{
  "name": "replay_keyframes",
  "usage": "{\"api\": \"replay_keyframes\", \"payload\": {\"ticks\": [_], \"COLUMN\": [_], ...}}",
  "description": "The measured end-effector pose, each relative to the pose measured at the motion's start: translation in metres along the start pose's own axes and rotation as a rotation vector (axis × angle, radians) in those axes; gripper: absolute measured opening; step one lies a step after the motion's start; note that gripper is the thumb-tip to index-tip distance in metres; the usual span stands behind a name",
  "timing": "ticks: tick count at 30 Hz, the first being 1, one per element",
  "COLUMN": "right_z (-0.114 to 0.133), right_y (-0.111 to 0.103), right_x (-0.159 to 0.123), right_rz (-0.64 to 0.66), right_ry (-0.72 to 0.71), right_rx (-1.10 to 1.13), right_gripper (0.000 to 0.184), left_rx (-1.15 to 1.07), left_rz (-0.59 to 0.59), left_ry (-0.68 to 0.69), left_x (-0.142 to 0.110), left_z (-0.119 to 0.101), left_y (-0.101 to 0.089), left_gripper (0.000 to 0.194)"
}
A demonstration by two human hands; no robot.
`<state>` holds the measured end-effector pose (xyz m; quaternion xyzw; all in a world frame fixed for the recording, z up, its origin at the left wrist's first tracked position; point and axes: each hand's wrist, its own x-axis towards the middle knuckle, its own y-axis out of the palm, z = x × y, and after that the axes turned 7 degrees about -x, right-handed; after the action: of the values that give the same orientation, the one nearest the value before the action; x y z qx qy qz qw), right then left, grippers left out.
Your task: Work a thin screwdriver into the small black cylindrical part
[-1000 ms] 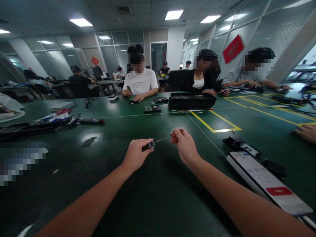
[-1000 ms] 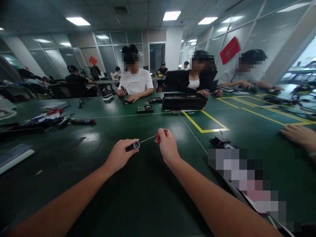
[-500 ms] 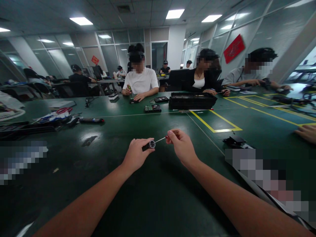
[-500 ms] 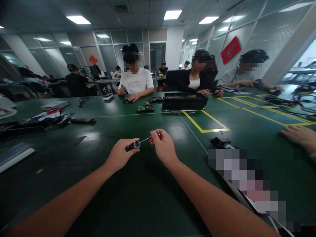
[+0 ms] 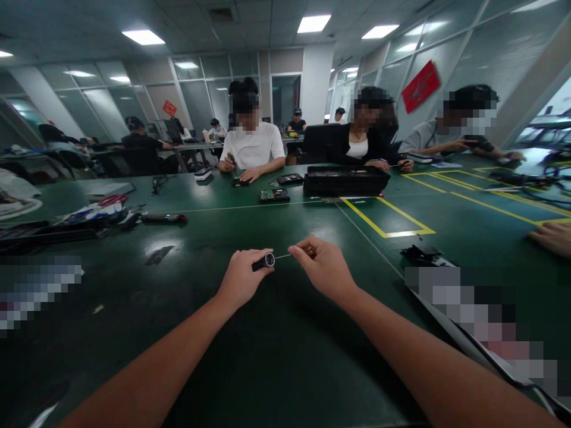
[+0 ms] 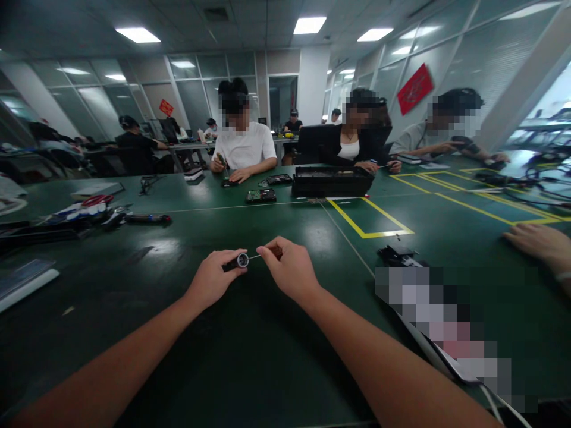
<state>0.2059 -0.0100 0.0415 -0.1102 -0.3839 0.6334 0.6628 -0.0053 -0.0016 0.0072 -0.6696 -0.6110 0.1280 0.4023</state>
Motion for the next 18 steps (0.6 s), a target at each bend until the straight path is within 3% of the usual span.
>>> {"api": "replay_keyframes", "payload": {"ticks": [7, 11, 16, 18], "right_z": [-0.0047, -0.008, -0.0075, -0.0079], "right_y": [0.002, 0.0013, -0.001, -0.001], "right_x": [0.0002, 0.0023, 0.0051, 0.0061], "right_rz": [0.058, 0.091, 0.111, 0.098], "right_ry": [-0.077, -0.048, 0.018, 0.029], "right_rx": [0.025, 0.023, -0.024, -0.067], "right_gripper": [0.013, 0.02, 0.048, 0.049], "left_rx": [-0.007, -0.005, -0.009, -0.013], "left_rz": [0.008, 0.001, -0.003, -0.014], "left_ry": [0.004, 0.003, 0.017, 0.015], "left_x": [-0.0002, 0.0004, 0.0009, 0.0007], "left_z": [-0.0012, -0.0009, 0.0013, 0.0017], "left_y": [-0.0011, -0.0011, -0.0004, -0.0004], "left_gripper": [0.037, 0.037, 0.038, 0.038]}}
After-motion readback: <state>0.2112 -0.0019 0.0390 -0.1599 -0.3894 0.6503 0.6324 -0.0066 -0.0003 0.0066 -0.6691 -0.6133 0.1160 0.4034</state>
